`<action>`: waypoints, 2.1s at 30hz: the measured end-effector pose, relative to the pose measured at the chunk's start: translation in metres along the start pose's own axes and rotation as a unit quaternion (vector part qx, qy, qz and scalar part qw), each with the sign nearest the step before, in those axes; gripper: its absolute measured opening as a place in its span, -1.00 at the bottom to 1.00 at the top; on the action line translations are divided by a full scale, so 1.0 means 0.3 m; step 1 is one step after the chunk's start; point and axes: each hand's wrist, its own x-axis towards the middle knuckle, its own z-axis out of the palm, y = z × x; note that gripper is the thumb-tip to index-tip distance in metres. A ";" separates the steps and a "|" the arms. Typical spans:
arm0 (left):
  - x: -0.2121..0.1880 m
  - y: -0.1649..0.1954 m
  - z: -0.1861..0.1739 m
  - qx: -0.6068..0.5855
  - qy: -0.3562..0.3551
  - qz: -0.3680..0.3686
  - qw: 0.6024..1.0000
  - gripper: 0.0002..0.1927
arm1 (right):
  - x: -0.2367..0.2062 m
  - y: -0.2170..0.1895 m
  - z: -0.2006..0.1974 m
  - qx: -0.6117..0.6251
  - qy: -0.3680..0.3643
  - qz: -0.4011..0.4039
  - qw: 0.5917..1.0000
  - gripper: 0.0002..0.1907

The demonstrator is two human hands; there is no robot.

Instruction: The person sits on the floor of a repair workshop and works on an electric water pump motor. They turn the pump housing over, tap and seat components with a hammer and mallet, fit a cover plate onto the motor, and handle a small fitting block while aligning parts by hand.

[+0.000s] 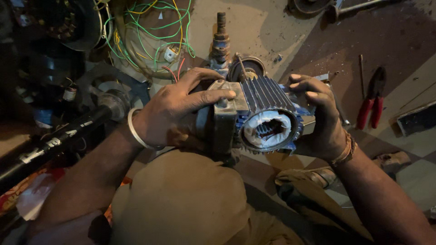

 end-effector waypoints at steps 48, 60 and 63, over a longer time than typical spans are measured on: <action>0.112 0.044 0.206 0.071 -0.028 0.029 0.997 -0.02 | -0.225 0.078 -0.064 -0.046 0.007 -0.039 0.998 0.10; 0.111 0.056 0.224 0.064 -0.036 -0.005 0.997 -0.01 | -0.280 0.107 -0.058 -0.097 0.025 -0.057 0.993 -0.08; 0.107 0.063 0.215 0.068 -0.040 -0.003 0.997 0.00 | -0.265 0.089 -0.056 -0.079 0.013 -0.044 0.996 0.00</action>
